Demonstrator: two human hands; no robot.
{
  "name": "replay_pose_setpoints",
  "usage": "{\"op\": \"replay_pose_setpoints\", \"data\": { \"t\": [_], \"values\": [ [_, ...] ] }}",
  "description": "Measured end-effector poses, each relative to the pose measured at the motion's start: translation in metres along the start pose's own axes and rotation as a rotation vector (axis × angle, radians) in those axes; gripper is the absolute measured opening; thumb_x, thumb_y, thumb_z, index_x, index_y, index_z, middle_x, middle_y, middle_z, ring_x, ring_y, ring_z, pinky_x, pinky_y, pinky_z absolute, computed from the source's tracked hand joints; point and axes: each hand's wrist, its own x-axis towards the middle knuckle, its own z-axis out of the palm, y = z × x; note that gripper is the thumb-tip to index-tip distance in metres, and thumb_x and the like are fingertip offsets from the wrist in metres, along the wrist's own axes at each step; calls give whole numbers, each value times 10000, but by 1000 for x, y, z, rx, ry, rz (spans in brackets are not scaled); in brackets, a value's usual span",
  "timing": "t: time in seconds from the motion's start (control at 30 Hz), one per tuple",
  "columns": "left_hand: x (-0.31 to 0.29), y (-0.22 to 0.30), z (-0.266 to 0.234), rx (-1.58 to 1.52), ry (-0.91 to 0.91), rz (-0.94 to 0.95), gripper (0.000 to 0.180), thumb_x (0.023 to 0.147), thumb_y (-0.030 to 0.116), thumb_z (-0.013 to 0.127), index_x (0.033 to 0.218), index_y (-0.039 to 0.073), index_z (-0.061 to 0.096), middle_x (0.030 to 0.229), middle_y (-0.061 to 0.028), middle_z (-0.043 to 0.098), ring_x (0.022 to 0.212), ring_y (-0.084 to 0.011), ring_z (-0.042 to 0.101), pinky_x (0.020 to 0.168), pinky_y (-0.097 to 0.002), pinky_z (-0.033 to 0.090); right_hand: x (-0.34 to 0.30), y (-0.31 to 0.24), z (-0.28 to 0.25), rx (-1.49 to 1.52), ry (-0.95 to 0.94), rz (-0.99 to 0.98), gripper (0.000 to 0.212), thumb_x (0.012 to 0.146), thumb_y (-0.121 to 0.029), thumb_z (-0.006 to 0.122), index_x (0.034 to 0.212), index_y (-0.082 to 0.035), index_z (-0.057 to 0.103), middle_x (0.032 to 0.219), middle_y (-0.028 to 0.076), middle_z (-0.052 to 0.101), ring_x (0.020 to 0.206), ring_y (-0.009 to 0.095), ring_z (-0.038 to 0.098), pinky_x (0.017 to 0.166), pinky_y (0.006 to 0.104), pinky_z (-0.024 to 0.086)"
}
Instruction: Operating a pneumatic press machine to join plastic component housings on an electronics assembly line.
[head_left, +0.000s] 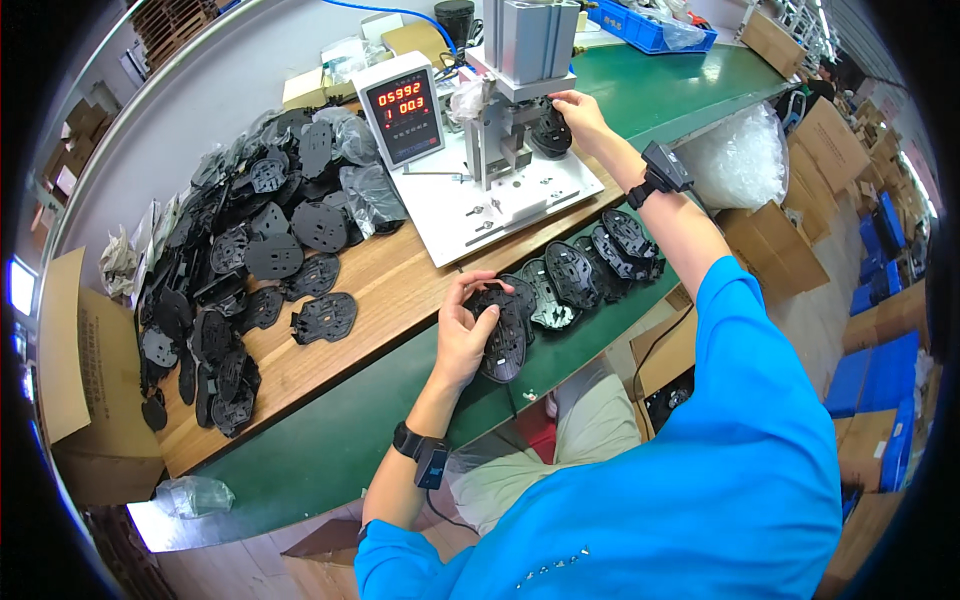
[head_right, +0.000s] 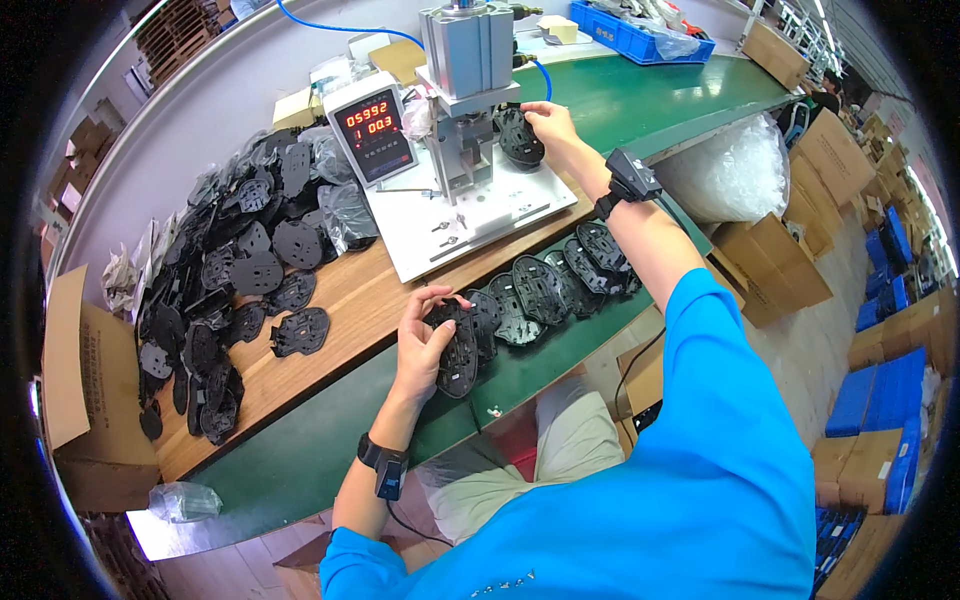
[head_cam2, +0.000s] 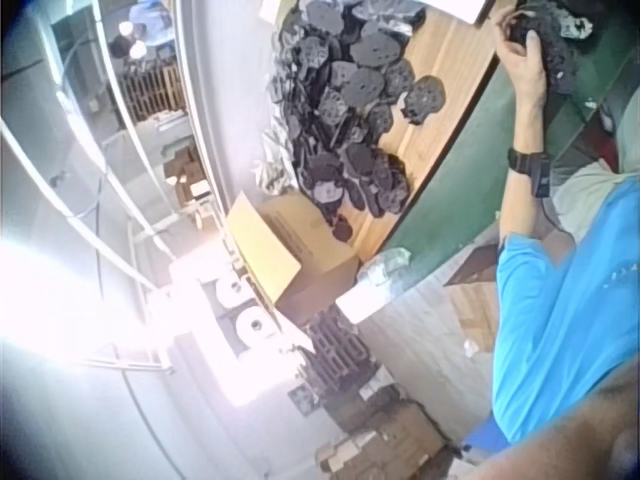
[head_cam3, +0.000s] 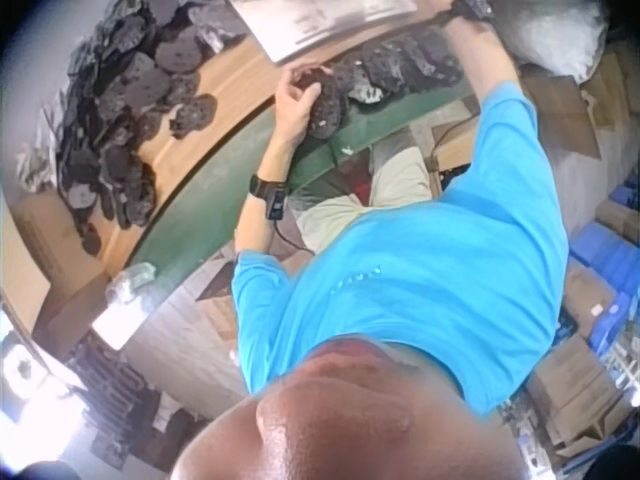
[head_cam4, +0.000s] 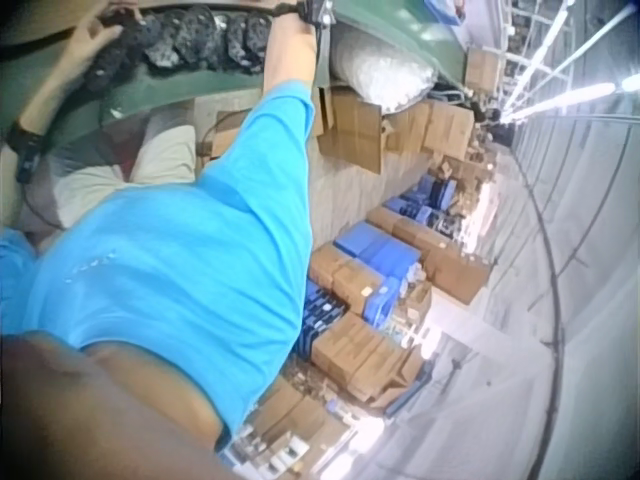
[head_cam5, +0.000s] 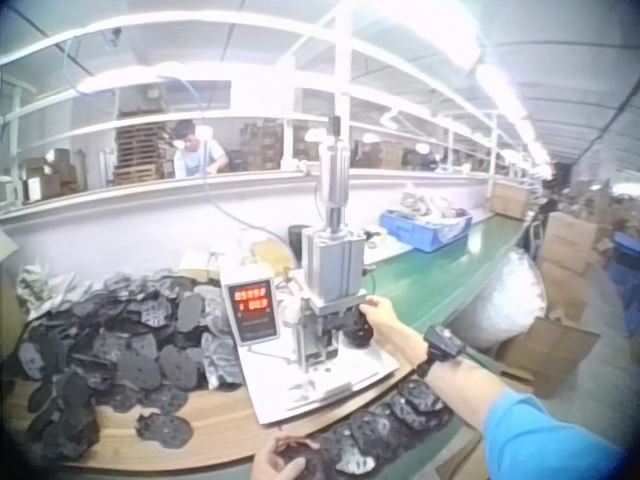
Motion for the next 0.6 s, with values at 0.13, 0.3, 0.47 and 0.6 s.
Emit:
{"op": "replay_pose_setpoints", "data": {
  "t": [0.13,0.3,0.47,0.6],
  "values": [
    [4,-3,-2,13,-17,0,467,947,-14,640,1405,6,549,1278,-137,683,1194,-179,607,1073,-332,497,1,14,-1,-48,73,-36,333,1029,-126,683,1345,-23,704,1155,108,759,1027,180,687,911,323,540],
    [-1,-2,-1,32,-4,0,463,954,-16,634,1408,8,549,1273,-140,678,1204,-173,599,1059,-327,510,-39,3,19,-457,165,-315,784,916,-409,838,1527,-30,527,1371,252,649,1220,334,653,1041,426,524],
    [2,-4,-2,35,-23,-3,482,994,-6,631,1459,24,508,1315,-150,641,1219,-174,608,1059,-328,534,-75,-21,16,-678,-4,-411,974,799,-317,885,1583,4,405,1481,299,563,1413,425,541,1198,460,438],
    [8,-8,-3,20,5,22,525,1020,50,656,1506,39,458,1357,-158,611,1208,-187,632,1039,-329,559,-72,-28,11,-684,44,-435,999,791,-309,900,1595,-5,389,1472,288,561,1402,426,536,1199,461,438]
  ]
}}
